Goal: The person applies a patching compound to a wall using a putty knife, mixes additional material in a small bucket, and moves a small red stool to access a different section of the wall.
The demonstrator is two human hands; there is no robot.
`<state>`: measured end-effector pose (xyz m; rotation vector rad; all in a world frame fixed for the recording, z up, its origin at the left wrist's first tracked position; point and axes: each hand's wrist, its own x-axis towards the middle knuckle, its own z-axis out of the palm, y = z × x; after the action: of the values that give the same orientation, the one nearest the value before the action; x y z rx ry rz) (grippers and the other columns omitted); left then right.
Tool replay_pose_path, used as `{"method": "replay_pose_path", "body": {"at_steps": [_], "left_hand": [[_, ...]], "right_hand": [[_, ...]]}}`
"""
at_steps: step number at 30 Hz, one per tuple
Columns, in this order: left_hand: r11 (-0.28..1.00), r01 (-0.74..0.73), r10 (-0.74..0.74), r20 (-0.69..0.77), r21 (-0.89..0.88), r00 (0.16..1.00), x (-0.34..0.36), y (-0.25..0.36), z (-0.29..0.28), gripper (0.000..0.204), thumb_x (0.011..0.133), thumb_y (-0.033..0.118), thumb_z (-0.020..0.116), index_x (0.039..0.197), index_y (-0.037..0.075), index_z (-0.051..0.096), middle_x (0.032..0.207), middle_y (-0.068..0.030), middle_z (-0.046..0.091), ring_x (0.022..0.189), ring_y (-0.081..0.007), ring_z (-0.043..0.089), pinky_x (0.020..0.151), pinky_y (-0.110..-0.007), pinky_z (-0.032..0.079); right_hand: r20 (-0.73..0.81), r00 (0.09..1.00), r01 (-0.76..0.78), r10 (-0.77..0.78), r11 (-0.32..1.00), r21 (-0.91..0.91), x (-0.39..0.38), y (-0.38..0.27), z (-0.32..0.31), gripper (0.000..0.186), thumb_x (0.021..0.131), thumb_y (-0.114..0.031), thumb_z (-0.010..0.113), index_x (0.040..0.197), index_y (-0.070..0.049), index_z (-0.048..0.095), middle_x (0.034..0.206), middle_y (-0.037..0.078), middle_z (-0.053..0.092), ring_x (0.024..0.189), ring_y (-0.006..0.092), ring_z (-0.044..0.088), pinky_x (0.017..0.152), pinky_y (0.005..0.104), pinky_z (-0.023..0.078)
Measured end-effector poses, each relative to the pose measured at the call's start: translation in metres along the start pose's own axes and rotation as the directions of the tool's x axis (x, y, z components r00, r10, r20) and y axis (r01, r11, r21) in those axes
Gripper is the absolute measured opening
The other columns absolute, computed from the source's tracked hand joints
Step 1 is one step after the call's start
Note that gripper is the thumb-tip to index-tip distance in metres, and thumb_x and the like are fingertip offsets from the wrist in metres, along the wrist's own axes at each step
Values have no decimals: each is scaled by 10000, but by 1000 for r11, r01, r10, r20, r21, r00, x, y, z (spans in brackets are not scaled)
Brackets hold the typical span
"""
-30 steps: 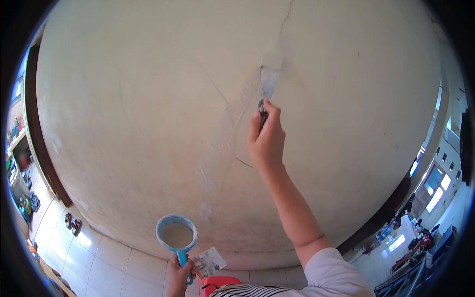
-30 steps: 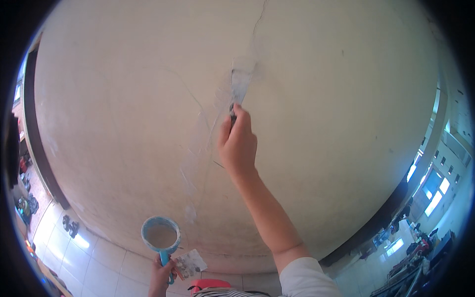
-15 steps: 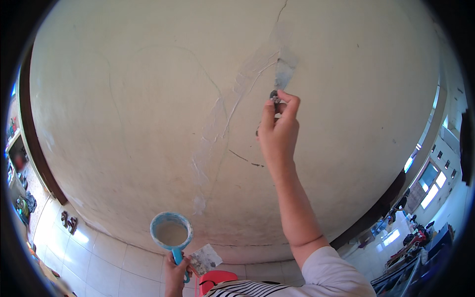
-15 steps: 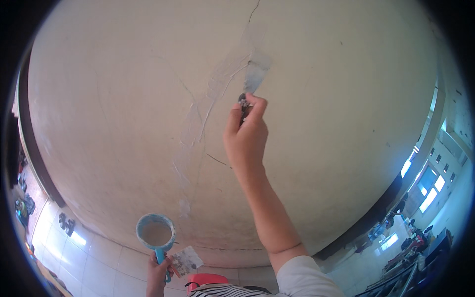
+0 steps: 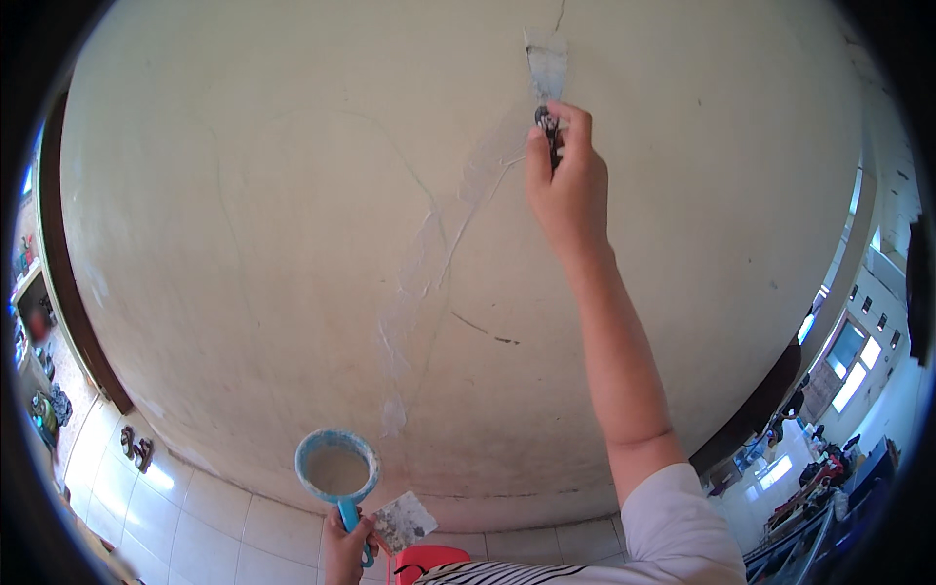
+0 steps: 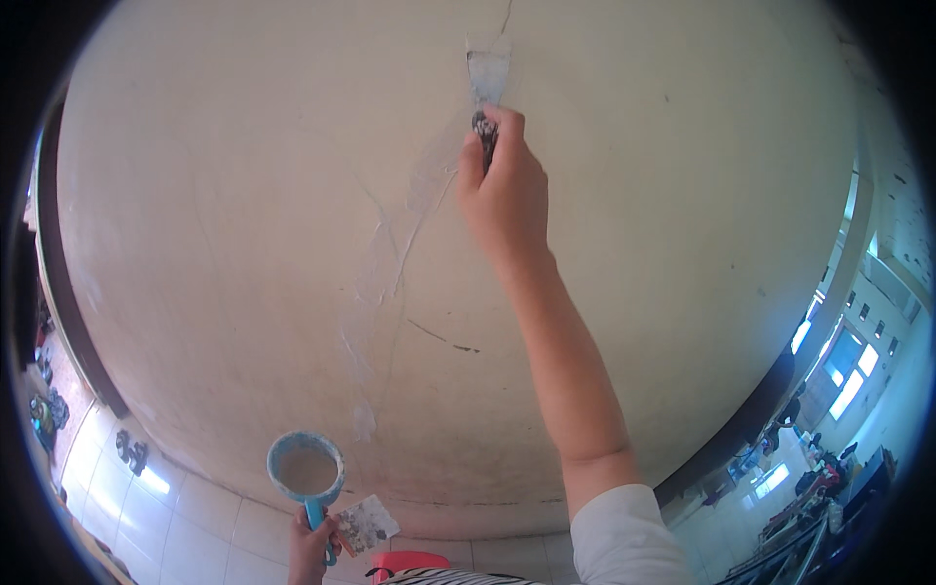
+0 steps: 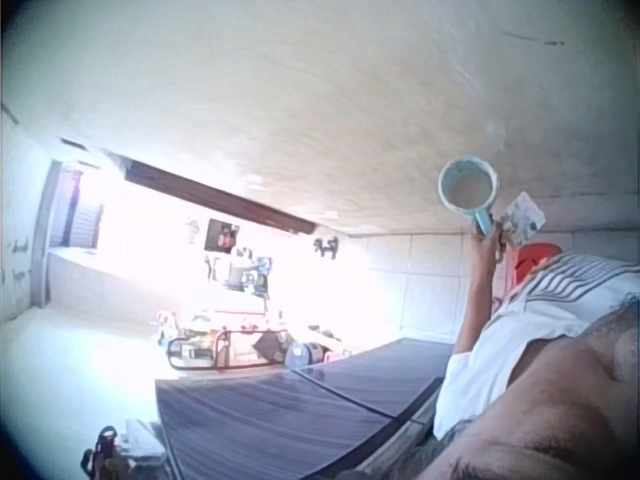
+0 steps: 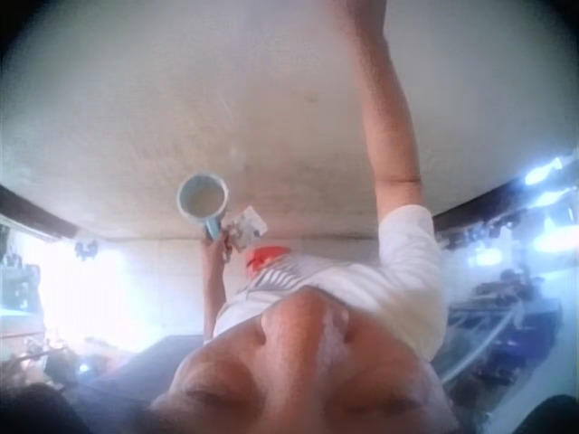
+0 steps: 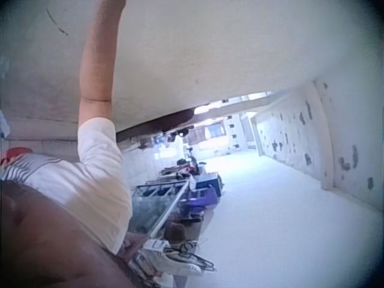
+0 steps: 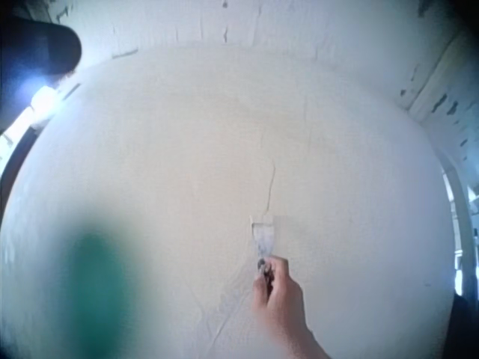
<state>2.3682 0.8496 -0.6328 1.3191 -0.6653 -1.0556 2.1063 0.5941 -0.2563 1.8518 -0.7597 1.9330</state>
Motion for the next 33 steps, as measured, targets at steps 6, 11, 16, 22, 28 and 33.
{"method": "replay_pose_path", "body": {"at_steps": [6,11,16,22,28,33], "left_hand": [[1000,6,-6,0,2,1000,2,-4,-1,272,879,34,669,1089,4,497,701,-51,567,505,-121,557,402,-268,458],[1000,2,-1,26,-20,1000,0,-2,-4,270,884,41,670,1090,12,499,705,-44,569,508,-119,559,402,-269,456],[1000,-12,12,38,3,999,1,-2,-1,267,887,45,672,1087,13,500,707,-41,571,503,-118,557,403,-270,456],[997,-53,52,-18,-58,998,3,-14,-6,263,894,22,602,1151,11,543,713,-66,620,483,-117,555,365,-223,384],[998,-35,35,1,48,999,10,-23,-11,247,903,57,614,1132,17,532,679,-58,603,464,-114,547,363,-223,385],[1000,-3,3,9,16,1000,-3,1,2,261,889,48,674,1082,12,502,706,-43,573,507,-120,560,405,-269,456]], "right_hand": [[92,995,49,-35,986,-158,-41,16,6,324,993,-144,535,1280,6,520,1052,223,695,927,383,697,752,453,577],[-91,967,236,-238,971,-40,-34,3,2,348,980,-127,541,1287,33,503,1067,244,685,935,397,690,762,455,583],[53,998,54,-44,978,-201,5,6,-6,336,974,-118,540,1272,32,500,1060,255,685,913,406,695,756,465,585],[41,998,48,-46,998,-39,-38,-14,-2,322,975,-123,538,1251,40,506,1032,262,685,882,410,697,757,459,581],[22,999,-30,34,988,-154,25,9,-12,300,976,-144,538,1217,34,521,1013,257,693,887,410,695,756,476,575],[139,990,7,12,990,-139,-52,1,-2,327,972,-130,537,1256,24,490,1053,261,685,900,411,695,776,470,578]]}}
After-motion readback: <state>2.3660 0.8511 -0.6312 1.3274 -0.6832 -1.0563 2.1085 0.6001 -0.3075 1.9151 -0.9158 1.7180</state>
